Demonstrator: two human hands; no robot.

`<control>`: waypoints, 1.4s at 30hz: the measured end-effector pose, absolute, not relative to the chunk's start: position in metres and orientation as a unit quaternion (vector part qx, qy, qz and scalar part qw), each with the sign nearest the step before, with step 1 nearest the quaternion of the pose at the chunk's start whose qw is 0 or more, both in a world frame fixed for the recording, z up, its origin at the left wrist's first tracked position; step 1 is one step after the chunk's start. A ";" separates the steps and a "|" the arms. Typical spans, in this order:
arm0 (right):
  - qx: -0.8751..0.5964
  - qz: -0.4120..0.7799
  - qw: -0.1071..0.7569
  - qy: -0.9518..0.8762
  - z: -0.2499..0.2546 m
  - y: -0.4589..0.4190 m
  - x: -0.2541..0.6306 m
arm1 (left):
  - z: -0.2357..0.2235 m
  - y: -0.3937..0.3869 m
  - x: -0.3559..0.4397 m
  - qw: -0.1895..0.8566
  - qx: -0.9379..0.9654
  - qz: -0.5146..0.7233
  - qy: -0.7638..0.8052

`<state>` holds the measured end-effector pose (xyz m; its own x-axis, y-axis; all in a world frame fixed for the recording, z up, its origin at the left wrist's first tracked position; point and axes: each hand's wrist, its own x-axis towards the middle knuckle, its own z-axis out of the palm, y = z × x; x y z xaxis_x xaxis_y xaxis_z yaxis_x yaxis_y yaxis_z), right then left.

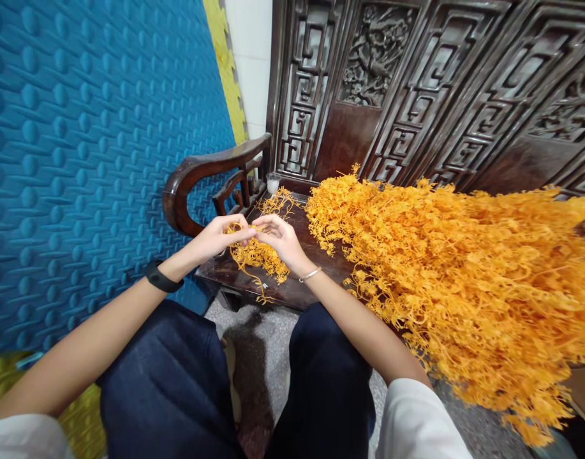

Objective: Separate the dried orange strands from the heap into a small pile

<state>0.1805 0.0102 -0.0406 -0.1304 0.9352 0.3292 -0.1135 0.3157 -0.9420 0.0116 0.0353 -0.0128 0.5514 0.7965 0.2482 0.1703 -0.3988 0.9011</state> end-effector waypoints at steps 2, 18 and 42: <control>-0.355 0.466 0.540 -0.604 -0.039 0.008 0.180 | -0.012 0.034 0.011 0.462 0.754 0.350 0.310; -0.359 0.460 0.574 -0.575 -0.036 0.009 0.181 | -0.009 0.028 0.018 0.506 0.710 0.327 0.363; -0.519 0.325 0.601 -0.513 -0.062 0.049 0.178 | -0.019 0.028 0.048 -0.024 0.868 0.176 0.463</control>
